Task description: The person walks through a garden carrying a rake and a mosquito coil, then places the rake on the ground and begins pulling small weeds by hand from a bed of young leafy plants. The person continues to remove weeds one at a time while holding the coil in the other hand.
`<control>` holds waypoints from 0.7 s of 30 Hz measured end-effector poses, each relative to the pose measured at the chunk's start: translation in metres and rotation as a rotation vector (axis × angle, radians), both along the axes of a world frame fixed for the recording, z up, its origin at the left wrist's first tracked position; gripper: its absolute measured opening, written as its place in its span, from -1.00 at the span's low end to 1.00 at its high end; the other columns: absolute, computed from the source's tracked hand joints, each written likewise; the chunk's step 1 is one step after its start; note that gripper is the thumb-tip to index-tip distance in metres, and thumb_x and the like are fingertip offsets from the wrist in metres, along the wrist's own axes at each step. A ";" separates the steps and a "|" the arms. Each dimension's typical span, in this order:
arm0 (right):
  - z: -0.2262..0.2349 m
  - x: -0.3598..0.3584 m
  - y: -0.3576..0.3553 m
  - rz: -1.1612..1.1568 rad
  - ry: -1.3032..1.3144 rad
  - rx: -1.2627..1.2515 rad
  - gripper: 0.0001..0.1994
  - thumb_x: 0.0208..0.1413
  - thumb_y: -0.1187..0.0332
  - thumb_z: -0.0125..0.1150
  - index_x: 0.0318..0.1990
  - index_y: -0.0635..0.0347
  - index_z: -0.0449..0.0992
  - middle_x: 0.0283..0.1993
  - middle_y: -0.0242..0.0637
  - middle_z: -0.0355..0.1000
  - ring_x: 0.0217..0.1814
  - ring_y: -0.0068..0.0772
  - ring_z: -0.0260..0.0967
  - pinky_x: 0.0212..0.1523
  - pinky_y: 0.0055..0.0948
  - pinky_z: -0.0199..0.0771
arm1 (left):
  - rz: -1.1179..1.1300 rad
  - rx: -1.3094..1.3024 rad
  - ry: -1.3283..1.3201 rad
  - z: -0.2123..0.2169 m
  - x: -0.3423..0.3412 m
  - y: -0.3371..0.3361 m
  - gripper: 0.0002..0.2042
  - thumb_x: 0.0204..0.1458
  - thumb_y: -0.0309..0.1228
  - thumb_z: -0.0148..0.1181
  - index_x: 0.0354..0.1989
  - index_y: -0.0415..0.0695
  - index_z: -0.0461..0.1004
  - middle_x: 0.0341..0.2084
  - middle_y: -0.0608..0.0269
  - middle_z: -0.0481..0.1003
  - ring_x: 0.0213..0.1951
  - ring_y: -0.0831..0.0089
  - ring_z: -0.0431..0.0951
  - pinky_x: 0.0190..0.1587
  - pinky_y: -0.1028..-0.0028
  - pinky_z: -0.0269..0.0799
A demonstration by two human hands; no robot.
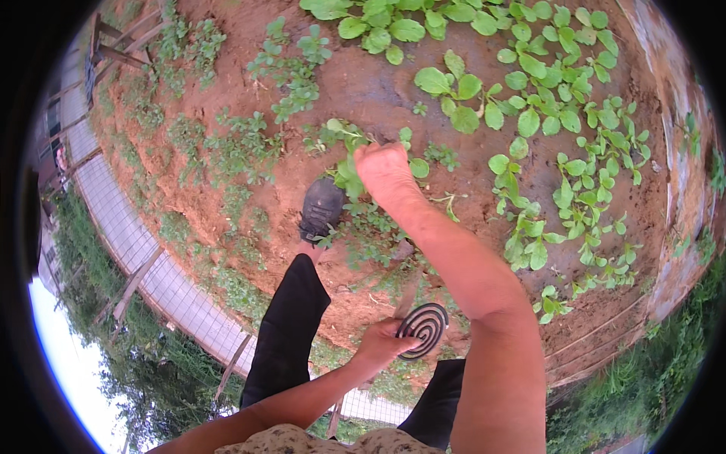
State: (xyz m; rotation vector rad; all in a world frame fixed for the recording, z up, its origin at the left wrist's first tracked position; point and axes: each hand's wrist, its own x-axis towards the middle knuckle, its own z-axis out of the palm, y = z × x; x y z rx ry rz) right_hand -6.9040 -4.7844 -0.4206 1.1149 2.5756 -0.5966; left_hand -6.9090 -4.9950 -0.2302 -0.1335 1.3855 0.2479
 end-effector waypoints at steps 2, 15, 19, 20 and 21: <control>-0.008 -0.007 0.005 0.029 -0.027 -0.019 -0.76 -0.12 0.41 0.16 -0.22 0.13 0.55 -0.39 -0.26 0.44 -0.37 -0.25 0.47 -0.36 -0.30 0.45 | 0.061 -0.006 -0.012 -0.001 0.001 -0.006 -0.87 -0.08 -0.57 0.28 -0.33 -0.29 0.52 -0.46 0.34 0.52 -0.38 0.62 0.48 -0.30 0.56 0.44; 0.094 -0.064 0.043 -0.224 0.383 -0.184 -0.82 -0.12 0.48 0.19 -0.28 0.24 0.47 -0.32 -0.13 0.41 -0.34 -0.15 0.51 -0.35 -0.23 0.58 | -0.196 0.004 -0.039 -0.004 0.004 -0.023 -0.76 -0.05 -0.54 0.27 -0.17 -0.30 0.52 -0.39 0.33 0.56 -0.36 0.65 0.51 -0.25 0.63 0.42; 0.126 -0.156 0.075 -0.282 0.618 -0.124 -0.81 -0.02 0.47 0.15 -0.20 0.23 0.45 -0.27 -0.09 0.40 -0.28 -0.16 0.48 -0.32 -0.18 0.56 | -0.201 0.024 0.016 0.003 -0.006 -0.009 -0.74 -0.04 -0.32 0.22 -0.21 -0.20 0.51 -0.38 0.24 0.52 -0.49 0.54 0.50 -0.40 0.49 0.43; 0.117 -0.167 0.082 -0.334 0.687 -0.039 -0.79 -0.01 0.47 0.13 -0.17 0.23 0.44 -0.26 -0.08 0.39 -0.25 -0.17 0.46 -0.29 -0.17 0.55 | -0.187 0.069 0.047 0.010 -0.002 0.005 -0.71 -0.06 -0.21 0.23 -0.26 -0.16 0.52 -0.43 0.21 0.50 -0.60 0.50 0.49 -0.52 0.45 0.43; 0.107 -0.173 0.087 -0.366 0.633 0.052 -0.78 0.00 0.47 0.12 -0.15 0.22 0.44 -0.26 -0.09 0.39 -0.24 -0.17 0.46 -0.26 -0.17 0.53 | -0.220 0.054 0.003 0.015 -0.004 0.018 -0.68 0.00 -0.17 0.19 -0.17 -0.14 0.47 -0.40 0.24 0.50 -0.62 0.50 0.48 -0.55 0.49 0.41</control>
